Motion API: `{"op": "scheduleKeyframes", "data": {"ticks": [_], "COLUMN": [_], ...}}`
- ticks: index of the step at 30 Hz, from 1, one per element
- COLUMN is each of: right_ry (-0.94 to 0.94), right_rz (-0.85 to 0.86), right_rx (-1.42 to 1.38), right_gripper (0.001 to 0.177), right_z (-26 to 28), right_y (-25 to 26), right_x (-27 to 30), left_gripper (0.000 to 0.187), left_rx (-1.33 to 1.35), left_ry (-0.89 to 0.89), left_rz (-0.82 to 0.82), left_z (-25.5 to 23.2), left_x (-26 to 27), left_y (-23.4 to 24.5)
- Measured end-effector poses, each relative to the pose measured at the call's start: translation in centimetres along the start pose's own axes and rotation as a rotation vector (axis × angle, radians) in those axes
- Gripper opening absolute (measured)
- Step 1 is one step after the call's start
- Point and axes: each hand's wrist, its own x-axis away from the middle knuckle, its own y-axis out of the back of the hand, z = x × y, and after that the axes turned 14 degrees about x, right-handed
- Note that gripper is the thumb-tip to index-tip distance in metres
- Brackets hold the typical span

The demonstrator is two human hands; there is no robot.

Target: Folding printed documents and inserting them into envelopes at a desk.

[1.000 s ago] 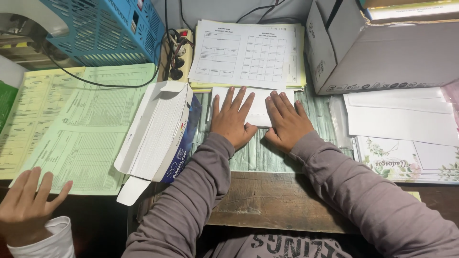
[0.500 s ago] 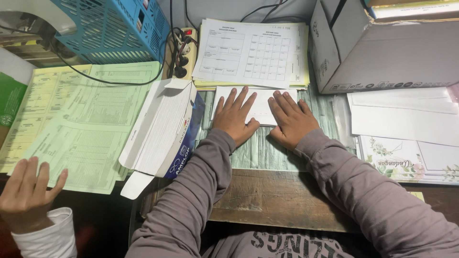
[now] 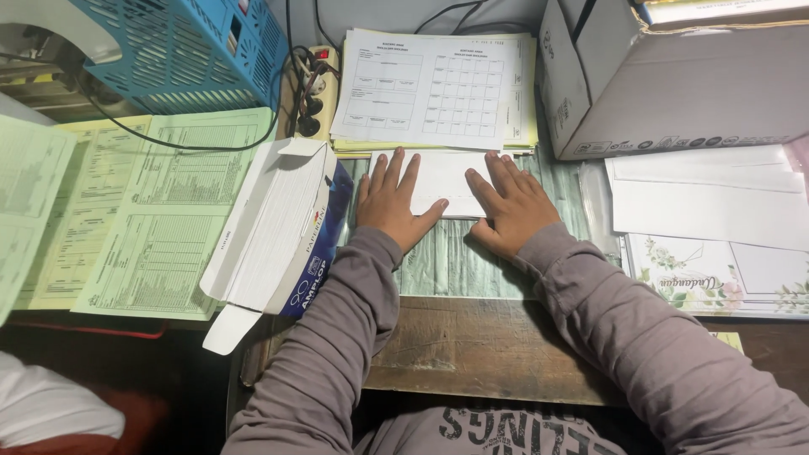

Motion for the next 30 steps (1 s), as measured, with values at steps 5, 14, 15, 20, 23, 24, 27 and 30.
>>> {"op": "scheduleKeyframes", "data": {"ticks": [5,14,15,20,23,24,27,30], "right_ry": [0.020,0.028,0.055,-0.043,-0.133,-0.160,-0.141,-0.142], "right_rz": [0.042,-0.278,-0.503,-0.370,-0.162,-0.104,-0.059,-0.154], "right_rx": [0.000,-0.159,-0.162,-0.001,0.028,0.030,0.113,0.238], "right_gripper": [0.075,0.052,0.041,0.036,0.047,0.052,0.019,0.016], "right_z": [-0.5,-1.8,-2.1,-5.0,-5.3,-5.1,-4.9,-4.9], "right_y": [0.0,-0.5,-0.5,-1.8,0.4,1.1,1.7,1.5], "right_x": [-0.3,-1.5,-1.7,-5.7,-6.7,-6.8,-7.3,-7.1], "left_gripper": [0.077,0.077,0.077,0.075,0.072,0.070,0.068,0.067], "left_rx": [-0.005,0.015,0.003,0.055,0.090,0.095,0.119,0.153], "left_ry": [-0.001,-0.069,-0.083,-0.139,-0.183,-0.194,-0.210,-0.225], "left_rz": [0.006,-0.085,-0.105,-0.210,-0.286,-0.313,-0.375,-0.404], "left_z": [-0.1,0.1,0.2,1.0,1.2,1.3,1.5,1.5], "left_x": [0.1,0.2,0.2,-0.1,-0.2,-0.1,-0.2,-0.3], "left_y": [0.1,0.2,0.2,-0.5,-0.6,-0.7,-0.8,-0.9]}}
